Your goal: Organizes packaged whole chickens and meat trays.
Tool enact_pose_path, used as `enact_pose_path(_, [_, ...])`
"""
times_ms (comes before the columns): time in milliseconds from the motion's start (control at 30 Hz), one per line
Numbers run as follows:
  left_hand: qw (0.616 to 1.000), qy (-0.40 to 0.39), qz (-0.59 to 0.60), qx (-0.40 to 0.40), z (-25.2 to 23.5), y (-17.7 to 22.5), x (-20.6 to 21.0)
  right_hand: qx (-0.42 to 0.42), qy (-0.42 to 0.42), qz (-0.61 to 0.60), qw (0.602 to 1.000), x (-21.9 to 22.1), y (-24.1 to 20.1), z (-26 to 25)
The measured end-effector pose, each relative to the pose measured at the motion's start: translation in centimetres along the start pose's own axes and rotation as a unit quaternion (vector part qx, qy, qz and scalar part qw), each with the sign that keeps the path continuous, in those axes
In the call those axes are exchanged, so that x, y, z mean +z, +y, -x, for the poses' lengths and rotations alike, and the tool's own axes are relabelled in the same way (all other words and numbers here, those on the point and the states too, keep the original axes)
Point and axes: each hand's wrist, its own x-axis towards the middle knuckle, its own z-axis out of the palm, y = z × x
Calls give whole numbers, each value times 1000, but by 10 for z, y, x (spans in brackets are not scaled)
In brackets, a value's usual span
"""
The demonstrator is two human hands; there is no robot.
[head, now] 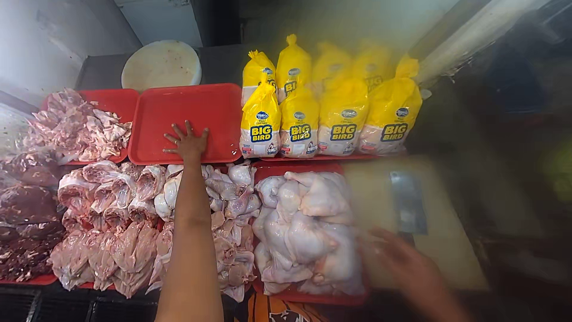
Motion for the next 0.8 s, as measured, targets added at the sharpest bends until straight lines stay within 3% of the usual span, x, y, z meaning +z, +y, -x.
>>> enact_pose_path(200, [999,4,-28,43,0,-3,4,12,-22,14,1000,23,11,4])
enact_pose_path(367, [999,8,-18,44,1,-1,10,-19,-55,116,992,39,-13,7])
enact_pose_path(533, [991,17,113,73,19,-5,-20,-9,19,131,991,14,-17,33])
enact_pose_path(633, [971,-18,173,166,55,-32,-49,10,46,102,994,5,4,55])
enact_pose_path(733, [948,-67,116,290,92,-60,-53,25,36,78,996,15,25,73])
enact_pose_path(800, [941,-67,56,326,116,-60,-42,29,13,65,997,32,29,84])
